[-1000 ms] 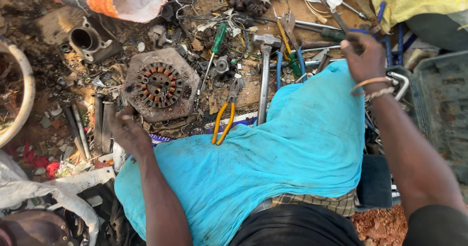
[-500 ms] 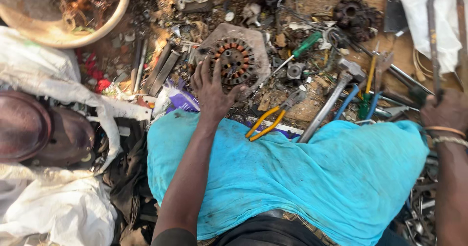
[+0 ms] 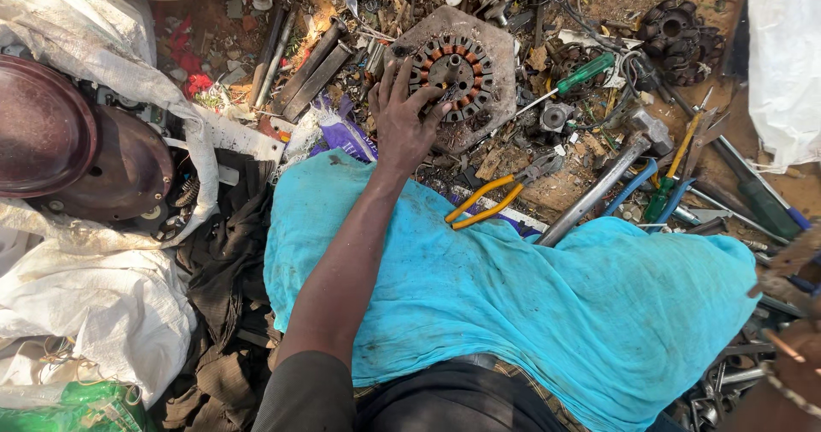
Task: The person sits on the ground and dismantles an electric motor stator, using pliers to grip and pull copper windings out of the slots. They then use a long metal bar to pry and press against the windings and the stator housing to loosen more copper from the assembly.
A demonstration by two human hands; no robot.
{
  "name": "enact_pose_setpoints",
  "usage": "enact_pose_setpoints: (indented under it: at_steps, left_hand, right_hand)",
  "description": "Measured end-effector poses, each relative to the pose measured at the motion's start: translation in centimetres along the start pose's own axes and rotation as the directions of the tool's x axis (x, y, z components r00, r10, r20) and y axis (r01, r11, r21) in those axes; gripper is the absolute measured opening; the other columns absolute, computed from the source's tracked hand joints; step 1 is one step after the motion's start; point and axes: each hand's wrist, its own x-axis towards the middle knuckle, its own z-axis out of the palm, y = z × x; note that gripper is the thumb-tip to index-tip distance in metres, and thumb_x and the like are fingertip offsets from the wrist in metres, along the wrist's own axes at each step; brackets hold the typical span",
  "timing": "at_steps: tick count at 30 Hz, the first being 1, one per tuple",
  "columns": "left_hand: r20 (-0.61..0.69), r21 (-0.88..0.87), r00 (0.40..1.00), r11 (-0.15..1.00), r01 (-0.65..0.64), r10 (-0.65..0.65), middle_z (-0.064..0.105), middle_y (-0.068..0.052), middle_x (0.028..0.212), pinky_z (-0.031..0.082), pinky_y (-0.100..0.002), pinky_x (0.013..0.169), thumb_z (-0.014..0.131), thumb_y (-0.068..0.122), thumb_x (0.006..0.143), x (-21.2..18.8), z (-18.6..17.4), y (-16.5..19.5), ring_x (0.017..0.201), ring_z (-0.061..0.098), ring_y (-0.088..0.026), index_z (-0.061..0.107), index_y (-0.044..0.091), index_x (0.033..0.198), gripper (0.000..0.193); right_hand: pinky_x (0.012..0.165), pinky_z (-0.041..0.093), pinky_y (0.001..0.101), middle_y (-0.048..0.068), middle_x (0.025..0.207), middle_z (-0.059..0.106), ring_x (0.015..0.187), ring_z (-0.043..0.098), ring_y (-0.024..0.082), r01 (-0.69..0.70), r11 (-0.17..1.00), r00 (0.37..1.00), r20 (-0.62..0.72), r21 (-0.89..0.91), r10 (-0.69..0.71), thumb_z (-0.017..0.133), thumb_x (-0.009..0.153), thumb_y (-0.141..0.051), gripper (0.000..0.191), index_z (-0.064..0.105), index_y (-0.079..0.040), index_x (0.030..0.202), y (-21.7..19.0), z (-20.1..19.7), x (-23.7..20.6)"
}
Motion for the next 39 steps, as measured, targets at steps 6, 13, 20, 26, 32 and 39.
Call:
enact_pose_setpoints:
  at_steps: [6, 13, 20, 26, 32, 39]
  left_hand:
    - [-0.074, -0.052, 0.996, 0.998, -0.044, 0.04, 0.043, -0.017, 0.161, 0.015, -0.063, 0.125, 0.068, 0.041, 0.101, 0.3, 0.7, 0.1, 0.155, 0.029, -0.038, 0.073, 0.019, 0.111, 0.025]
    - [-0.015, -0.051, 1.0, 0.998, -0.02, 0.019, 0.026, -0.027, 0.16, 0.008, -0.064, 0.121, 0.082, 0.042, 0.088, 0.2, 0.7, 1.7, 0.153, 0.016, -0.044, 0.068, 0.008, 0.107, 0.041]
    - [-0.067, -0.121, 0.998, 0.993, 0.013, -0.022, 0.023, -0.018, 0.17, 0.002, -0.061, 0.128, 0.085, 0.014, 0.083, 0.5, 1.4, 2.0, 0.158, 0.016, -0.038, 0.074, 0.018, 0.096, 0.017]
    - [-0.116, -0.127, 0.992, 0.99, -0.061, 0.047, 0.025, -0.029, 0.158, 0.005, -0.069, 0.118, 0.075, 0.044, 0.086, 0.2, 1.4, 1.5, 0.148, 0.02, -0.049, 0.073, 0.013, 0.109, 0.039]
    - [-0.17, -0.052, 0.98, 0.992, -0.114, 0.104, 0.028, -0.026, 0.162, 0.009, -0.071, 0.124, 0.054, 0.051, 0.105, 0.3, 2.1, 0.7, 0.153, 0.025, -0.045, 0.068, 0.011, 0.116, 0.044]
    - [-0.149, -0.07, 0.975, 0.982, -0.177, 0.165, 0.029, -0.025, 0.161, 0.011, -0.07, 0.123, 0.055, 0.042, 0.107, 0.4, 1.3, -0.7, 0.151, 0.026, -0.042, 0.065, 0.008, 0.121, 0.038]
  right_hand:
    - [0.044, 0.022, 0.0257, -0.001, 0.064, 0.041, 0.045, 0.03, 0.006, -0.128, 0.991, 0.984, 0.126, 0.034, 0.123, 0.061, 0.12, -0.022, 0.028, 0.064, 0.005, 0.112, -0.6, 7.8, -4.2]
    - [0.042, 0.026, 0.0238, -0.003, 0.068, 0.046, 0.047, 0.034, 0.006, -0.408, 0.91, 0.887, 0.207, -0.068, 0.413, 0.061, 0.111, -0.028, 0.032, 0.071, 0.003, 0.111, 5.1, 14.6, 1.1]
    - [0.05, 0.041, 0.0257, 0.0, 0.072, 0.057, 0.055, 0.051, 0.009, -0.264, 0.939, 0.928, 0.207, -0.219, 0.309, 0.064, 0.112, -0.029, 0.033, 0.073, 0.002, 0.108, 13.4, 14.8, 8.5]
    - [0.078, 0.055, 0.0358, 0.009, 0.101, 0.069, 0.087, 0.067, 0.022, 0.486, 0.495, 0.872, 0.436, -0.72, -0.222, 0.078, 0.105, -0.012, 0.014, 0.072, -0.004, 0.115, 13.2, 16.0, 1.3]
    - [0.076, 0.057, 0.0538, 0.03, 0.126, 0.052, 0.094, 0.067, 0.045, 0.413, 0.254, 0.769, 0.484, -0.875, 0.417, 0.068, 0.093, -0.064, 0.086, 0.044, -0.006, 0.15, 12.9, 23.2, -11.0]
    - [0.077, 0.059, 0.0488, 0.023, 0.123, 0.056, 0.094, 0.069, 0.04, 0.126, 0.461, 0.897, 0.299, -0.878, 0.325, 0.086, 0.073, -0.037, 0.1, 0.03, -0.001, 0.147, 13.5, 26.0, -13.3]
